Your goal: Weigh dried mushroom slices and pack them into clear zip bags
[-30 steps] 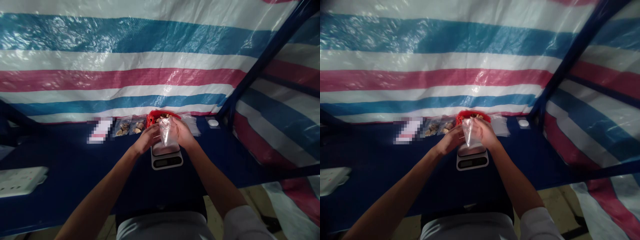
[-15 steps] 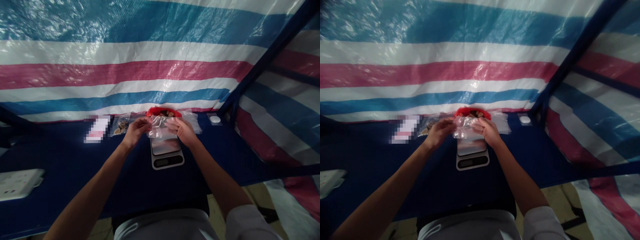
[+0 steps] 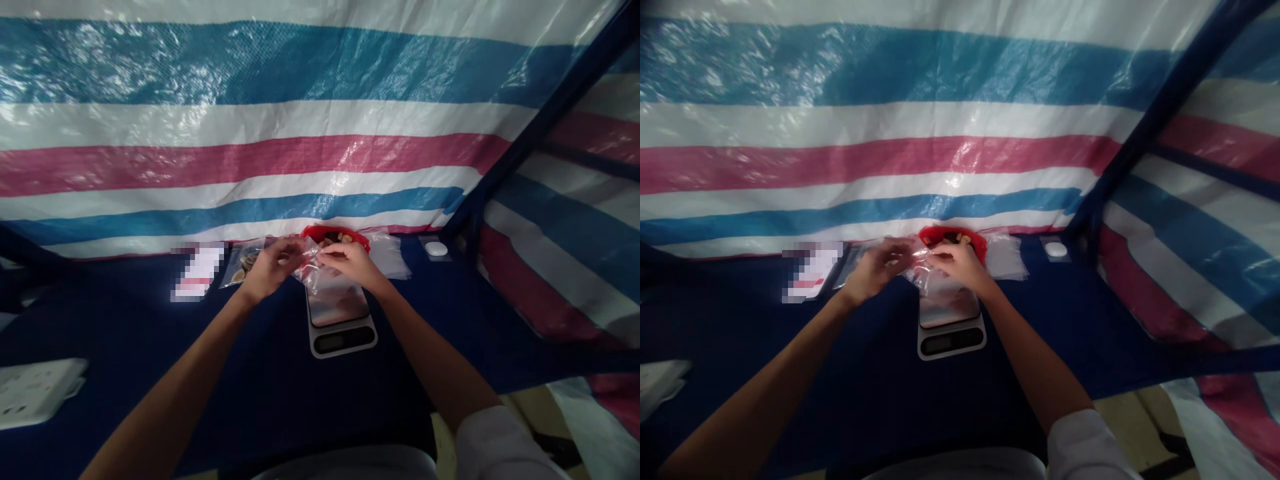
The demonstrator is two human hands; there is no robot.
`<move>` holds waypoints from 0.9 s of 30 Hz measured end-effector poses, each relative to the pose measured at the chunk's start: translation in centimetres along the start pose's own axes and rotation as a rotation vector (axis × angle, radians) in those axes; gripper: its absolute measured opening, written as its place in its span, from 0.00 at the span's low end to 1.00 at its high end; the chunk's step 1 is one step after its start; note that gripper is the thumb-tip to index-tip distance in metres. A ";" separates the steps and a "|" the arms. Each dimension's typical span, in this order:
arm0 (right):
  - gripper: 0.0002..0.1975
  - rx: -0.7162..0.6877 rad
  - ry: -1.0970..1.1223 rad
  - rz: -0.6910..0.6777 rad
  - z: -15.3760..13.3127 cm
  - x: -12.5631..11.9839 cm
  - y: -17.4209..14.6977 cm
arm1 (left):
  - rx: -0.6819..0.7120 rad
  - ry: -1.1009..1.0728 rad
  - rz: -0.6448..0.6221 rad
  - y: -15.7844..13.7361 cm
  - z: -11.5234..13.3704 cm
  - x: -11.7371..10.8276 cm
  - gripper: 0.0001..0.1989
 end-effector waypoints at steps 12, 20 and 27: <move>0.14 0.015 0.157 0.206 1.7 -0.7 -0.6 | -0.300 -0.575 -0.165 0.6 -4.4 1.6 0.20; 0.17 0.120 0.202 0.118 2.3 -0.6 0.7 | -0.223 -0.402 -0.040 2.7 -4.5 -1.1 0.13; 0.15 0.012 0.091 0.057 0.7 -1.3 3.1 | -0.146 -0.180 -0.203 3.4 -2.0 -1.3 0.13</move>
Point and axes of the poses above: each hand's wrist, its own y-axis towards the middle knuckle, its own x-axis out of the palm, z = x × y, the point moved 7 cm from there along y, towards the middle knuckle, and after that the axes turned 13 degrees about -x, right-handed, at the moved point
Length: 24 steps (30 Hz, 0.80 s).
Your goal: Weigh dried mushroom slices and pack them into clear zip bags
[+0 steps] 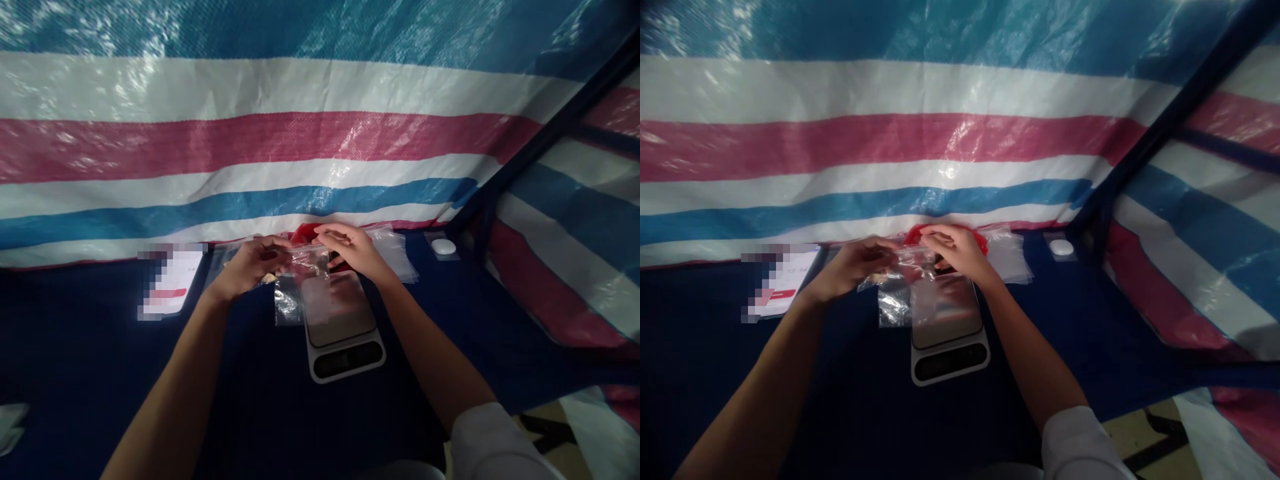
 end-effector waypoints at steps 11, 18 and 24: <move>0.13 0.122 -0.138 -0.193 0.9 -0.6 -0.2 | 0.118 0.146 -0.004 0.2 -0.2 1.8 0.07; 0.07 -0.028 -0.265 -0.298 0.4 -0.4 0.4 | 0.196 0.237 -0.049 0.3 -0.2 2.5 0.07; 0.04 -0.059 -0.380 -0.345 1.1 0.0 0.4 | 0.246 0.304 -0.001 0.3 -0.1 2.7 0.08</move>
Point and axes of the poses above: each hand's wrist, its own y-axis towards the middle knuckle, its own x-axis out of the palm, z = x × y, the point moved 7 cm from there along y, towards the middle knuckle, and after that the axes turned 13 degrees about -x, right-handed, at the moved point
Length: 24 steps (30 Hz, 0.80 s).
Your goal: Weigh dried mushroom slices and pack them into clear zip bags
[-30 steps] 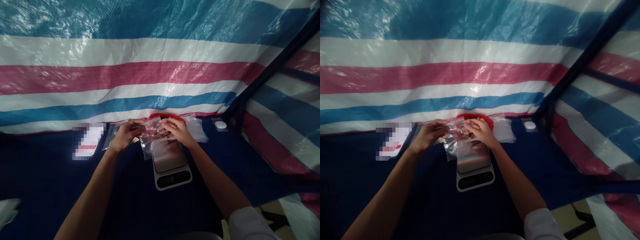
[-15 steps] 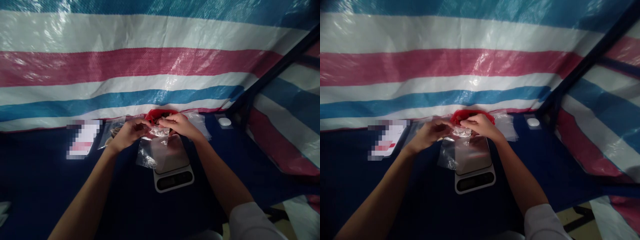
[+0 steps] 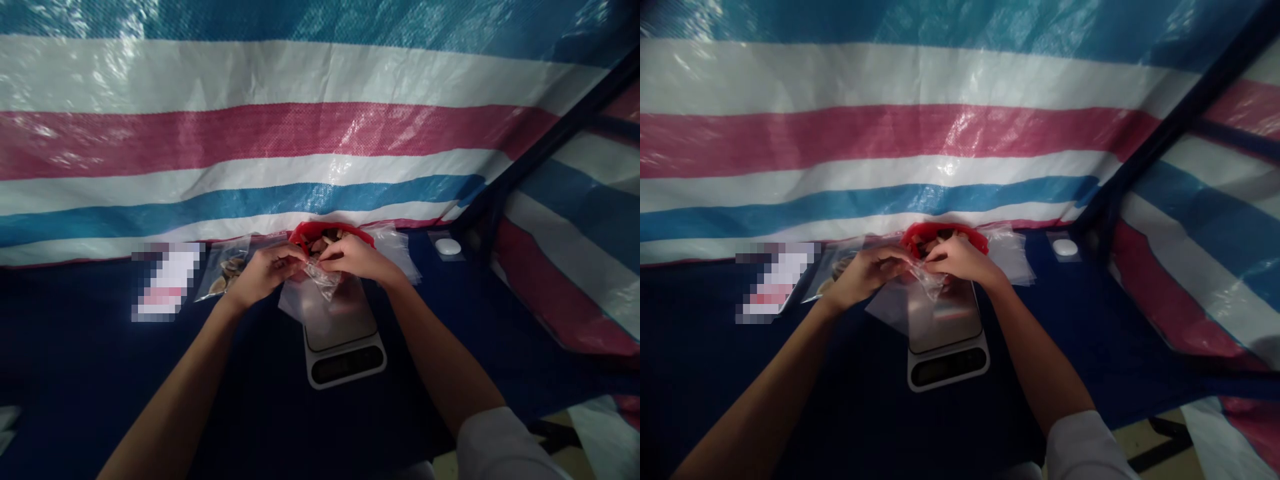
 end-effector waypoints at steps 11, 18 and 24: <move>0.06 0.330 0.127 0.168 -0.1 -1.0 -1.0 | 0.076 0.459 0.066 -1.2 0.4 0.3 0.41; 0.03 0.433 0.301 0.190 1.1 -0.7 -1.3 | 0.181 0.519 0.189 -1.3 0.6 1.2 0.29; 0.07 0.390 0.353 0.151 0.8 -0.6 -1.3 | 0.124 0.515 0.222 -1.5 1.3 2.3 0.30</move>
Point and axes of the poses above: each hand's wrist, its own y-axis towards the middle knuckle, its own x-axis out of the palm, z = x × y, the point moved 7 cm from there along y, towards the middle knuckle, and after that the axes turned 13 degrees about -x, right-handed, at the moved point
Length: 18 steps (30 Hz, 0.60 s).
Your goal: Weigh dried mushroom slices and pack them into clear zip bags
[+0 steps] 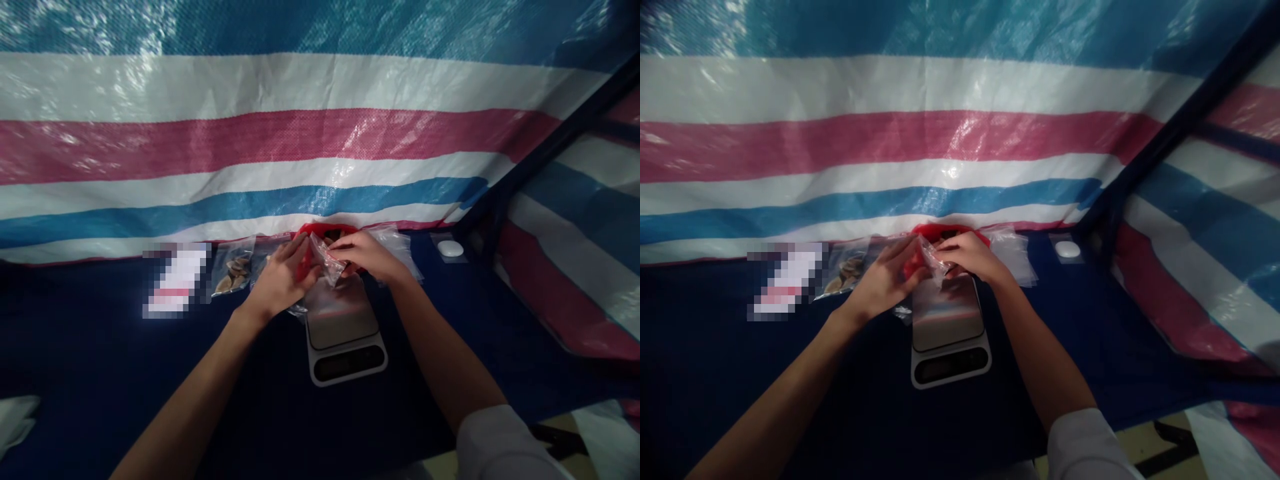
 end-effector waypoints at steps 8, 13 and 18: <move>0.08 -0.031 0.072 -0.037 0.1 0.0 -0.1 | 0.012 -0.092 -0.056 -0.4 0.9 0.3 0.32; 0.09 -0.012 0.029 -0.048 -0.4 0.4 -0.2 | -0.092 -0.189 -0.108 -0.6 0.2 1.6 0.54; 0.07 -0.044 -0.034 -0.090 -1.4 0.9 -0.4 | -0.109 -0.217 -0.020 -0.6 -0.6 2.8 0.64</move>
Point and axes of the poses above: each hand's wrist, its own y-axis towards the middle knuckle, its own x-axis out of the palm, z = x × y, the point moved 7 cm from there along y, towards the middle knuckle, and after that the axes turned 13 degrees about -x, right-handed, at the moved point
